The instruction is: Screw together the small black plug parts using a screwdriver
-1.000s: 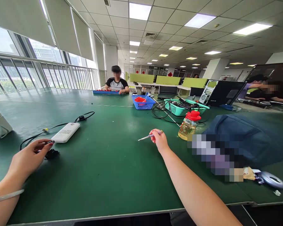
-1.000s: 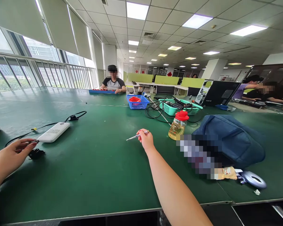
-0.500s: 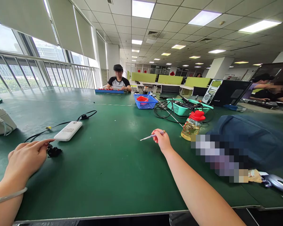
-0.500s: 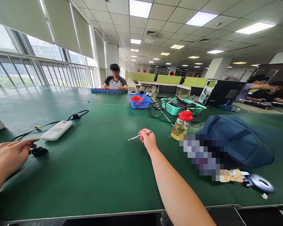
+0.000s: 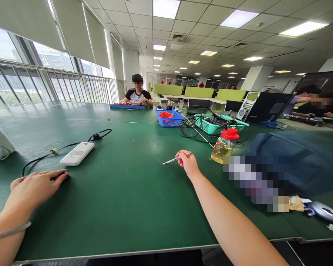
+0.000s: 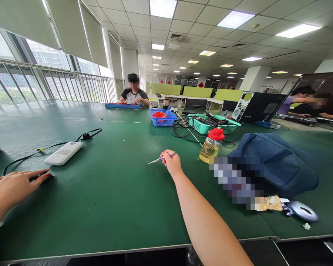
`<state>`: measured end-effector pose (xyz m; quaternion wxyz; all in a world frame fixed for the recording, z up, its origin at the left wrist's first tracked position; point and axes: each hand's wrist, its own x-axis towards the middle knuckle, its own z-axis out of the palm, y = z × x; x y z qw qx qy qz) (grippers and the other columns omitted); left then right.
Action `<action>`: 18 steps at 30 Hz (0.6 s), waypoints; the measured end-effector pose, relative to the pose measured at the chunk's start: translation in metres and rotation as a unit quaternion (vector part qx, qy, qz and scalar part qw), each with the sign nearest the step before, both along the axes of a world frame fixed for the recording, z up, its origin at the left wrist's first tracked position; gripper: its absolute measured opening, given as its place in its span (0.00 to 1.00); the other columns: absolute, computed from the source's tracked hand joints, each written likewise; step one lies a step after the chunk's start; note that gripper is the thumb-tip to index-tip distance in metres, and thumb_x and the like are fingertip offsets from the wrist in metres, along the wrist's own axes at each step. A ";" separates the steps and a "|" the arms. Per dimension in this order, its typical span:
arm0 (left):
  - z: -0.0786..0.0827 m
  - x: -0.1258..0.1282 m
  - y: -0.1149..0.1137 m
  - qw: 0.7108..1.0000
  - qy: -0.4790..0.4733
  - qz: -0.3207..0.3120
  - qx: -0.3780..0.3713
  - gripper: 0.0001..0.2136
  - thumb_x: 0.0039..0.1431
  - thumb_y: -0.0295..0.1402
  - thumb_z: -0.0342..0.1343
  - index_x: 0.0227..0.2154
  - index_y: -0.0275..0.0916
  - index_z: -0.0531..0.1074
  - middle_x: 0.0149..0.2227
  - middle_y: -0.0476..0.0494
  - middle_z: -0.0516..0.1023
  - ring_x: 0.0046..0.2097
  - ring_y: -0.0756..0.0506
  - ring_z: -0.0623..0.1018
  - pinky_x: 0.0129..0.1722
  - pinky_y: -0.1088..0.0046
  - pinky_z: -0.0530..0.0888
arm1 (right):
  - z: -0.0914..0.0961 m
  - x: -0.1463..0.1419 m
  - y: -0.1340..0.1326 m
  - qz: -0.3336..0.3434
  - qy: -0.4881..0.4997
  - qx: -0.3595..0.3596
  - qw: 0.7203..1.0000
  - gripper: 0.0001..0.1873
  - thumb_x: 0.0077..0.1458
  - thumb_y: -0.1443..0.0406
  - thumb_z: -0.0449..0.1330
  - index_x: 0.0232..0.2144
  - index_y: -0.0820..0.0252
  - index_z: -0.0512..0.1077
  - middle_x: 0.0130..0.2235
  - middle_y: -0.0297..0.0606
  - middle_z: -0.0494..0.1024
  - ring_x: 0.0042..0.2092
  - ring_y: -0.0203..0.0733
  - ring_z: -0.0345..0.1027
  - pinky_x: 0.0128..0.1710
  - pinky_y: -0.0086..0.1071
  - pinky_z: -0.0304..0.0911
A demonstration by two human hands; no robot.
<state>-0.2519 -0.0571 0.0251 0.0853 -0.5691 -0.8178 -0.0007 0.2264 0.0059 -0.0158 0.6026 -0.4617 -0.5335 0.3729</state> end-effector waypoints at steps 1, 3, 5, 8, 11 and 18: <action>-0.001 0.001 0.001 1.000 0.006 0.001 -0.007 0.24 0.61 0.49 0.43 0.54 0.50 0.72 0.52 0.41 0.78 0.56 0.36 0.71 0.56 0.57 0.60 | 0.000 0.000 0.000 0.001 -0.001 0.000 1.000 0.13 0.48 0.57 0.56 0.20 0.59 0.70 0.15 0.29 0.66 0.17 0.31 0.55 0.16 0.26 0.51; -0.002 0.001 0.001 1.000 0.016 -0.002 -0.009 0.26 0.62 0.50 0.40 0.57 0.48 0.69 0.53 0.40 0.77 0.57 0.36 0.71 0.56 0.58 0.61 | 0.001 0.000 -0.001 0.002 -0.002 0.000 1.000 0.13 0.48 0.56 0.56 0.20 0.59 0.70 0.15 0.29 0.66 0.17 0.31 0.55 0.16 0.26 0.51; -0.004 -0.006 0.001 1.000 0.002 -0.001 0.000 0.28 0.63 0.49 0.36 0.60 0.45 0.64 0.56 0.39 0.74 0.58 0.36 0.70 0.55 0.60 0.64 | 0.001 0.000 -0.001 0.002 -0.001 0.000 1.000 0.13 0.48 0.56 0.57 0.20 0.59 0.70 0.15 0.30 0.66 0.17 0.31 0.55 0.16 0.26 0.51; -0.011 -0.028 0.005 0.998 -0.050 0.037 -0.001 0.28 0.62 0.44 0.36 0.63 0.41 0.60 0.57 0.34 0.73 0.53 0.35 0.75 0.47 0.63 0.70 | 0.001 0.000 -0.001 0.003 -0.001 -0.001 1.000 0.13 0.48 0.57 0.56 0.20 0.59 0.70 0.15 0.29 0.66 0.17 0.31 0.55 0.17 0.26 0.51; -0.025 -0.053 0.013 0.996 -0.068 0.045 -0.036 0.29 0.55 0.41 0.45 0.60 0.37 0.65 0.51 0.29 0.77 0.47 0.34 0.78 0.42 0.63 0.73 | 0.002 0.000 -0.001 0.003 -0.004 -0.001 1.000 0.13 0.48 0.57 0.56 0.20 0.58 0.70 0.15 0.29 0.65 0.17 0.31 0.55 0.17 0.27 0.52; -0.030 -0.058 0.016 0.997 -0.055 0.037 -0.032 0.28 0.55 0.45 0.46 0.56 0.40 0.70 0.45 0.32 0.81 0.42 0.33 0.79 0.39 0.62 0.73 | 0.002 0.000 -0.002 0.009 -0.012 -0.010 1.000 0.13 0.48 0.57 0.57 0.19 0.59 0.70 0.15 0.29 0.65 0.17 0.31 0.55 0.17 0.26 0.52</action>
